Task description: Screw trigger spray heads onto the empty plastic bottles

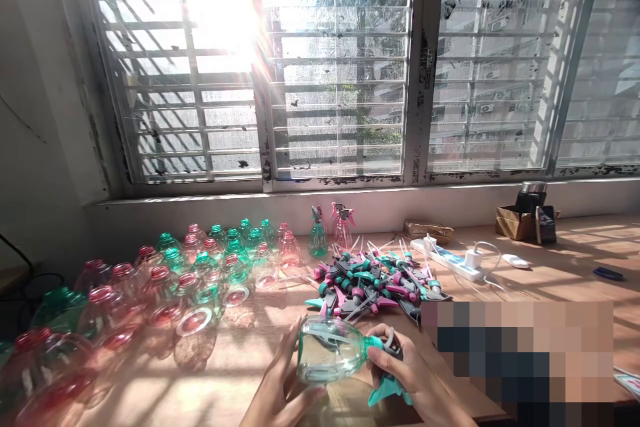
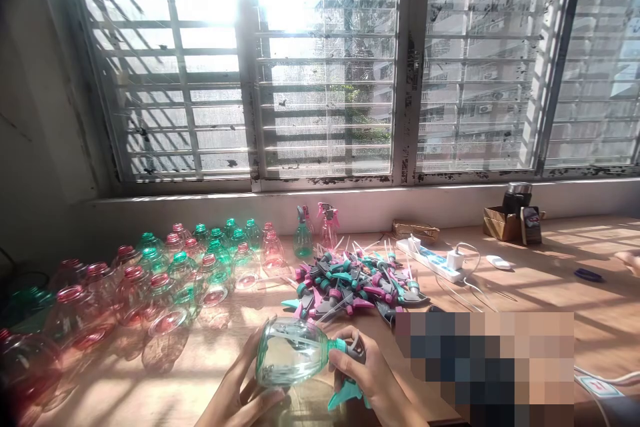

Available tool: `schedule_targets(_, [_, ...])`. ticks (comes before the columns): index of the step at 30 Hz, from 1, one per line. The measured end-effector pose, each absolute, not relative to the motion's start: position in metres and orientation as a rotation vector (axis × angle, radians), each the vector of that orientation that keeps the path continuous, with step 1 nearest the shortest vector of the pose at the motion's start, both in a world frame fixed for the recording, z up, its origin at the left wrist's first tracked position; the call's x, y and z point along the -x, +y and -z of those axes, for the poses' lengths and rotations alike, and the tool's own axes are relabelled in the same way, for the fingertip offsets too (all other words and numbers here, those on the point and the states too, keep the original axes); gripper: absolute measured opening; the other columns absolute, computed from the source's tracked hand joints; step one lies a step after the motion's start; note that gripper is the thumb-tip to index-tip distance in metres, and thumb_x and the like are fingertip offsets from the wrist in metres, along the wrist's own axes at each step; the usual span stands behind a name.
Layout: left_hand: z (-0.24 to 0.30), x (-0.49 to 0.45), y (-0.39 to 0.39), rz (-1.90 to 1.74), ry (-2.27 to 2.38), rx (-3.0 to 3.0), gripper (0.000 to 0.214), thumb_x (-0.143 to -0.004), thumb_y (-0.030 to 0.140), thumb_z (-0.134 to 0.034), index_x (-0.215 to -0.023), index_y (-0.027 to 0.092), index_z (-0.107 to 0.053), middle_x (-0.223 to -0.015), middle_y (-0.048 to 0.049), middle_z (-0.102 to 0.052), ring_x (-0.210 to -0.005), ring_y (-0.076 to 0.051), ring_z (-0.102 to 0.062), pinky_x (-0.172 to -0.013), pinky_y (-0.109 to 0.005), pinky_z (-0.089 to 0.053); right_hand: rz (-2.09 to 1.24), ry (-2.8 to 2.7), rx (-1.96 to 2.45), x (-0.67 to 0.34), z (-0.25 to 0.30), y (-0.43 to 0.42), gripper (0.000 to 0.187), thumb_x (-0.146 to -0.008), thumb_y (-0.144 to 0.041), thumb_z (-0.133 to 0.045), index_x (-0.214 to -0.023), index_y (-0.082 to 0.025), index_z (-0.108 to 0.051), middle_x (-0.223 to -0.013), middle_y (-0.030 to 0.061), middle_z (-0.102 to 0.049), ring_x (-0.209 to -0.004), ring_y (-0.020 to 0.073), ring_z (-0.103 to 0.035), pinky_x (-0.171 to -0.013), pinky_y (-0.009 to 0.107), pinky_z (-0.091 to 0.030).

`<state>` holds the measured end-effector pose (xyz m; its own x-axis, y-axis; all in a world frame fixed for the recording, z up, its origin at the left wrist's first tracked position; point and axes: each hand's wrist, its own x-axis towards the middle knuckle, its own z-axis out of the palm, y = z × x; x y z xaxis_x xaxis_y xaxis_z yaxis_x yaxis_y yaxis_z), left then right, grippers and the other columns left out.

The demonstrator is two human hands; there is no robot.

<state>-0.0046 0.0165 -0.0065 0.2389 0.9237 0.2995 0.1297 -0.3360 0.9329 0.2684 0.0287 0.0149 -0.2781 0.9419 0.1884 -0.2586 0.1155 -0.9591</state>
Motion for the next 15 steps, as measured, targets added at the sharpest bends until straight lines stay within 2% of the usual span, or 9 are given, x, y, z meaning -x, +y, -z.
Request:
schedule_targets(4, [0.009, 0.002, 0.017, -1.185, 0.928, -1.636, 0.098, -0.091, 0.059, -0.072, -0.167, 0.039, -0.013, -0.177, -0.0051, -0.021, -0.159, -0.037, -0.027, -0.119, -0.041, -0.045, -1.398, -1.301, 0.778, -0.269, -0.017, 0.027, 0.042, -0.083, -0.054, -0.083, -0.095, -0.019, -0.062, -0.067, -0.0028, -0.069, -0.056, 0.0158, -0.065, -0.056, 0.026, -0.051])
schedule_targets(7, [0.011, 0.004, 0.019, -1.161, 0.925, -1.677, 0.102, -0.091, 0.058, -0.073, -0.167, 0.04, -0.008, -0.174, -0.0068, -0.029, -0.155, -0.036, -0.036, -0.123, -0.045, -0.039, -1.389, -1.327, 0.772, -0.268, -0.012, 0.031, 0.043, -0.083, -0.054, -0.083, -0.094, -0.019, -0.061, -0.068, -0.002, -0.07, -0.055, 0.0156, -0.065, -0.055, 0.026, -0.05])
schedule_targets(11, [0.006, 0.009, 0.021, -1.137, 0.979, -1.823, 0.091, -0.094, 0.054, -0.07, -0.167, 0.036, -0.018, -0.172, -0.0072, -0.035, -0.157, -0.037, -0.032, -0.127, -0.048, -0.032, -1.344, -1.395, 0.78, -0.268, -0.006, 0.035, 0.041, -0.083, -0.053, -0.083, -0.093, -0.019, -0.063, -0.071, -0.0011, -0.071, -0.056, 0.016, -0.066, -0.055, 0.026, -0.048])
schedule_targets(15, [0.002, 0.008, 0.02, -1.118, 0.981, -1.8, 0.086, -0.095, 0.053, -0.07, -0.165, 0.039, -0.023, -0.172, -0.0043, -0.035, -0.154, -0.037, -0.037, -0.124, -0.046, -0.039, -1.355, -1.391, 0.789, -0.269, -0.007, 0.033, 0.042, -0.083, -0.055, -0.082, -0.093, -0.019, -0.063, -0.07, -0.0014, -0.07, -0.056, 0.0158, -0.065, -0.055, 0.026, -0.048])
